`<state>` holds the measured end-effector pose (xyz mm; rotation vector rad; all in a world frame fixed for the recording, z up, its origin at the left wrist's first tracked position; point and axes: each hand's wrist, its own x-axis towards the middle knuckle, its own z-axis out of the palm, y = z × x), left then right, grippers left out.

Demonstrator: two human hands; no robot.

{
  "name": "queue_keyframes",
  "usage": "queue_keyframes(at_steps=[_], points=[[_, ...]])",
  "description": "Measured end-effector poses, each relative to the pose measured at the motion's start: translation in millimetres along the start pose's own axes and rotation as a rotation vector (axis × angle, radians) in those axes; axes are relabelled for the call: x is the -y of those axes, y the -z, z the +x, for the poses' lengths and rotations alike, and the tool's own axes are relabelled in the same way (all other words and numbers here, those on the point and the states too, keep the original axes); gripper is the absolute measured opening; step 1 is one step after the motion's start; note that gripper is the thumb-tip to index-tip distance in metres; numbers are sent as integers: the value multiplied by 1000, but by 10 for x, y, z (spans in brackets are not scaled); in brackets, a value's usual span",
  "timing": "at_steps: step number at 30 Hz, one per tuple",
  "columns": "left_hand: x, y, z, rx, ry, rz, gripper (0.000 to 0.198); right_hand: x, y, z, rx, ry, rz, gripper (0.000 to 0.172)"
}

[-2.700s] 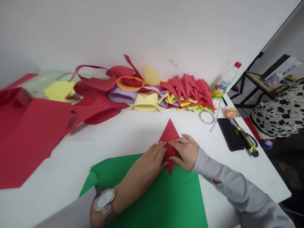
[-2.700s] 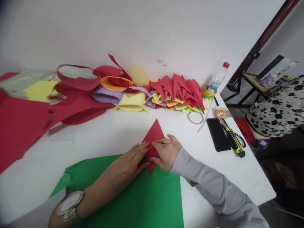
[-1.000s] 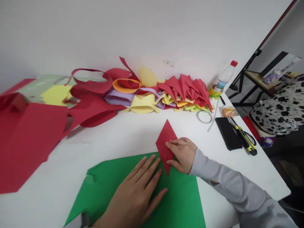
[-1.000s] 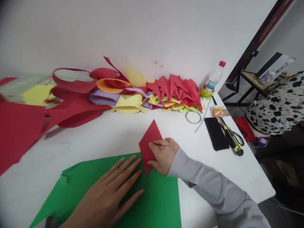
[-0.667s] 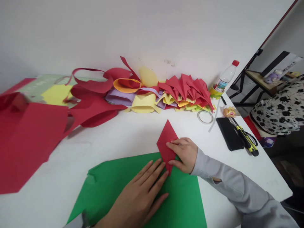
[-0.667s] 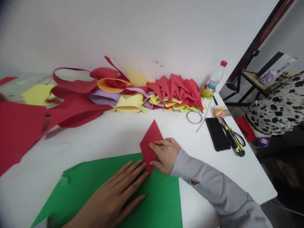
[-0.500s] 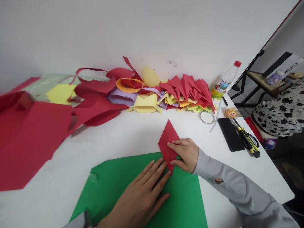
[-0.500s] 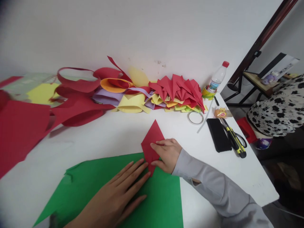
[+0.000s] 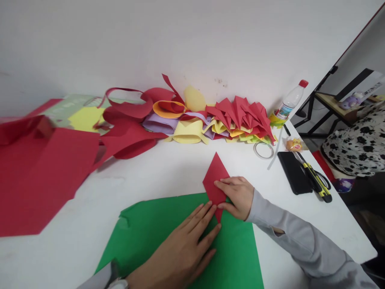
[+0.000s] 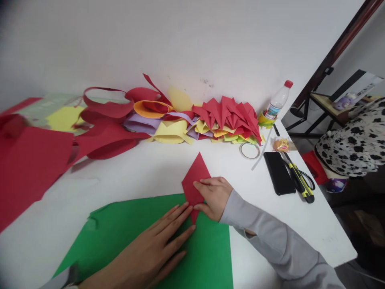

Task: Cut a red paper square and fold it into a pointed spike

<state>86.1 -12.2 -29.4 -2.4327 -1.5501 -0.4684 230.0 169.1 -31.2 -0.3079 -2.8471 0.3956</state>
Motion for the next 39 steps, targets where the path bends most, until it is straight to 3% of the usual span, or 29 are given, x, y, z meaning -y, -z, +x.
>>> queue_keyframes(at_steps=[5,11,15,20,25,39], points=[[17,79,49,-44,1,-86,31,-7,39,2,11,22,21,59],[287,20,74,-249,97,-164,23,-51,47,-14,6,39,91,64],[498,-28,171,-219,20,-143,19,-104,85,-6,18,62,144,65],[636,-77,373,-143,-133,-273,18,-191,100,10,6,86,236,61],[648,-155,431,-151,-144,-297,16,-236,98,17,26,108,265,70],[637,-158,455,-135,-125,-253,22,-250,213,37,117,129,259,76]])
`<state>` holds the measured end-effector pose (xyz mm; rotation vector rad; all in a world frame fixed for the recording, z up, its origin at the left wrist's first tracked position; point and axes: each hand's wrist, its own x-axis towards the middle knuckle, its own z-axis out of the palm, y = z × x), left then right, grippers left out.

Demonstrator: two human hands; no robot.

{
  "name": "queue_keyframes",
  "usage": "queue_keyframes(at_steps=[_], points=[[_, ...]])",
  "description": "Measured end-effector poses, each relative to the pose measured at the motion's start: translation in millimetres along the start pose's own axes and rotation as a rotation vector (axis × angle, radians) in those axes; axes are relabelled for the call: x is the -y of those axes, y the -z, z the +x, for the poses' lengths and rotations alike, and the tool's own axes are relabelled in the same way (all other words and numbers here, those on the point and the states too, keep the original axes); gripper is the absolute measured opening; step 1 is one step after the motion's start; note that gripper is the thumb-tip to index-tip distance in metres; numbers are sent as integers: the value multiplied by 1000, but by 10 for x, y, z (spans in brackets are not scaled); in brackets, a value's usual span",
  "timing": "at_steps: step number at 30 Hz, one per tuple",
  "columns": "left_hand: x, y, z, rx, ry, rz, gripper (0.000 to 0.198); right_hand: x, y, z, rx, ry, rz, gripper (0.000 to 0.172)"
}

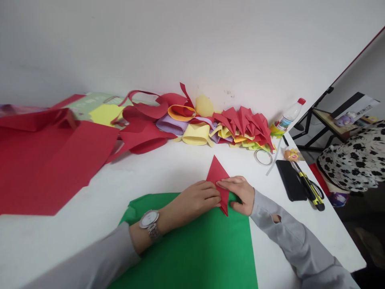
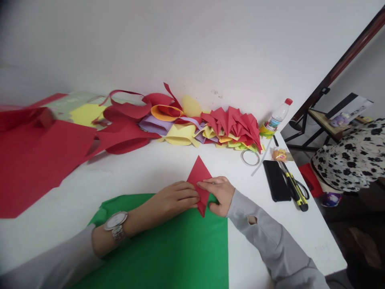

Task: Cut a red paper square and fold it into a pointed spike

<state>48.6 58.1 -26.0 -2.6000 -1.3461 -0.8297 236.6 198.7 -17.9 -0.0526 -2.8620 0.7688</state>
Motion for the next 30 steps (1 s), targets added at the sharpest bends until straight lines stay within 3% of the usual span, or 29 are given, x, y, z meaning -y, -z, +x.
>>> queue_keyframes(at_steps=[4,10,17,24,30], points=[[-4,-14,-3,-35,14,19,23,16,9,-4,31,55,-19,80],[-55,55,-16,-156,55,-25,21,-36,-66,-8,4,101,-73,55],[-177,141,56,-385,103,-228,23,-33,-244,59,-168,152,-194,40],[-273,202,136,-492,276,-356,20,213,-193,193,-519,169,-13,34],[-308,238,176,-555,342,-410,11,327,-170,226,-580,185,-56,30]])
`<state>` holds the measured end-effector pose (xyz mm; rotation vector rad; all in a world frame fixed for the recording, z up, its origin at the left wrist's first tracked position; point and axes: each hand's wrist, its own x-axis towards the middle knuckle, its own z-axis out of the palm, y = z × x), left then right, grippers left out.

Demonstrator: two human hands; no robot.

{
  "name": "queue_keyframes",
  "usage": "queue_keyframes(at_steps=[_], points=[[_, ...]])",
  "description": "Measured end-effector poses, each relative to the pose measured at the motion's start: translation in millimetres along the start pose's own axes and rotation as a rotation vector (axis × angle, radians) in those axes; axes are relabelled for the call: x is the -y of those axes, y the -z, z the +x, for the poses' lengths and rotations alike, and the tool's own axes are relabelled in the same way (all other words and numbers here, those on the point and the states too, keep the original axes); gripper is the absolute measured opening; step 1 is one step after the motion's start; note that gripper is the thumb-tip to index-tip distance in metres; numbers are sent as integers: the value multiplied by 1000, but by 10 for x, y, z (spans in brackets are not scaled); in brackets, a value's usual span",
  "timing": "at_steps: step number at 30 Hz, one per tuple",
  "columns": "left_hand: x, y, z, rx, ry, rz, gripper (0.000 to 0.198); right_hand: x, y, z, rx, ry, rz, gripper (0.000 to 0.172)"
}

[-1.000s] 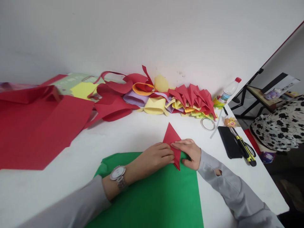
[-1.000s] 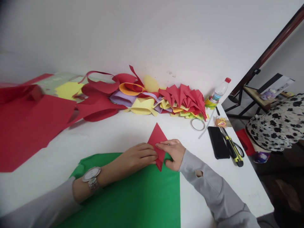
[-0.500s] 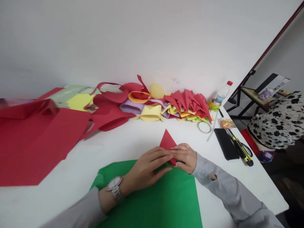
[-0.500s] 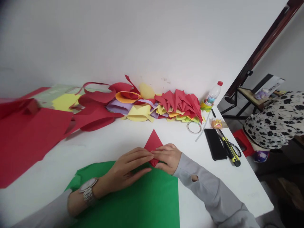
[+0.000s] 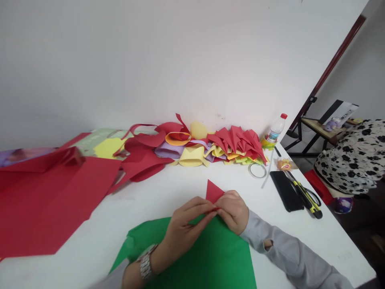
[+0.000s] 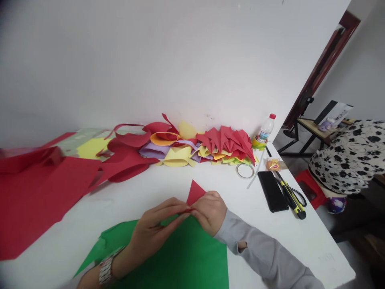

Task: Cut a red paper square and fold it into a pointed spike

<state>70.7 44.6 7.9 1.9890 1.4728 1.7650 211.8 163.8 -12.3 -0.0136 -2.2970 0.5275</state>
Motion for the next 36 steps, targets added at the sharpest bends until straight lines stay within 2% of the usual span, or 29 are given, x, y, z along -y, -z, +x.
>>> queue_keyframes(at_steps=[7,14,20,24,28,33,36], points=[[-24,9,10,11,29,-21,8,63,-22,4,-19,25,-22,26],[-8,5,2,27,170,-106,16,38,-30,-19,30,19,-57,28],[-55,11,-19,72,130,-112,19,14,-8,-19,10,90,-97,28],[-53,115,-7,189,10,-104,21,-45,34,-85,11,213,-127,26],[114,263,-36,240,-11,58,19,-111,42,-199,69,262,-125,33],[313,313,-166,473,-174,368,25,-148,4,-253,139,254,38,44],[345,300,-219,558,-225,463,25,-199,13,-250,118,165,52,36]])
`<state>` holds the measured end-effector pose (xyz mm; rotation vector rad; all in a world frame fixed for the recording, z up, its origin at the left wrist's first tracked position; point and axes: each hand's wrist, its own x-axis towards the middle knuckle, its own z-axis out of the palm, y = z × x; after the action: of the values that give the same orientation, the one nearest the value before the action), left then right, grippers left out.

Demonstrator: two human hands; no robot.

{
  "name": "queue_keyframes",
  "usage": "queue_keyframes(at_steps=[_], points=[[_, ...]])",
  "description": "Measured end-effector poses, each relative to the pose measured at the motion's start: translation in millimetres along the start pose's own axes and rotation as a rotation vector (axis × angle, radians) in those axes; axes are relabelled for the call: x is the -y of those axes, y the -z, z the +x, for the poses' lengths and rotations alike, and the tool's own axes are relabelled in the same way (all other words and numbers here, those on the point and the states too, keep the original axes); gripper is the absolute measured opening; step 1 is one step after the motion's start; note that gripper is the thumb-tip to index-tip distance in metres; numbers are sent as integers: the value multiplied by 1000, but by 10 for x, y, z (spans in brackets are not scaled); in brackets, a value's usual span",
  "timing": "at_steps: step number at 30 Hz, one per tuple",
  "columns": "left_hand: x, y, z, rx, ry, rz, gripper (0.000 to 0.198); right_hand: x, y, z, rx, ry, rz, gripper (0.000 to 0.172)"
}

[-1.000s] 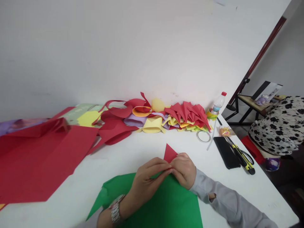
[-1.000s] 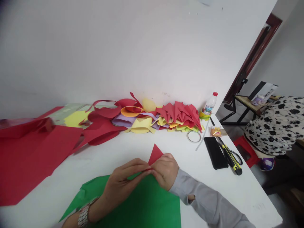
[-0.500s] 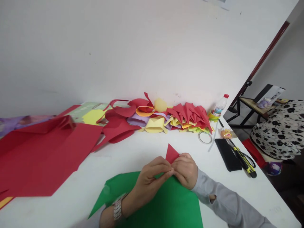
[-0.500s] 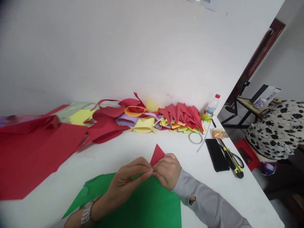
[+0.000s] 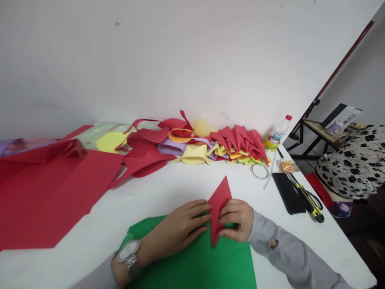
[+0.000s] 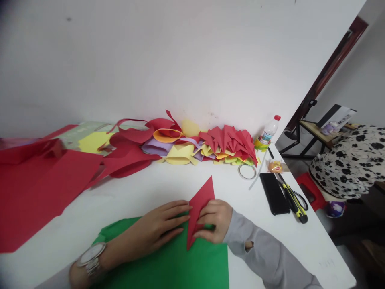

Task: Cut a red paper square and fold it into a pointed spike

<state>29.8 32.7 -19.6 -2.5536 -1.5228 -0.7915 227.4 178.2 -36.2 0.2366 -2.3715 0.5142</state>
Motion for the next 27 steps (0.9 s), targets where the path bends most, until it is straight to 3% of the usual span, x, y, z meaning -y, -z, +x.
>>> queue_keyframes(at_steps=[2,5,12,17,23,27], points=[[0,-17,-10,32,-6,38,25,-50,18,-16,-45,-106,-96,30],[9,-53,-19,56,-13,72,26,-121,34,-55,-46,-231,-218,36],[-18,-201,-43,24,8,170,29,-188,24,-104,25,-256,-202,38],[-34,-237,-31,51,28,197,30,-229,-3,-127,144,-337,-225,48],[-36,-57,78,113,93,70,33,-200,20,-99,146,-320,-227,43],[-7,103,226,201,154,-89,38,-139,13,-72,164,-305,-269,25]])
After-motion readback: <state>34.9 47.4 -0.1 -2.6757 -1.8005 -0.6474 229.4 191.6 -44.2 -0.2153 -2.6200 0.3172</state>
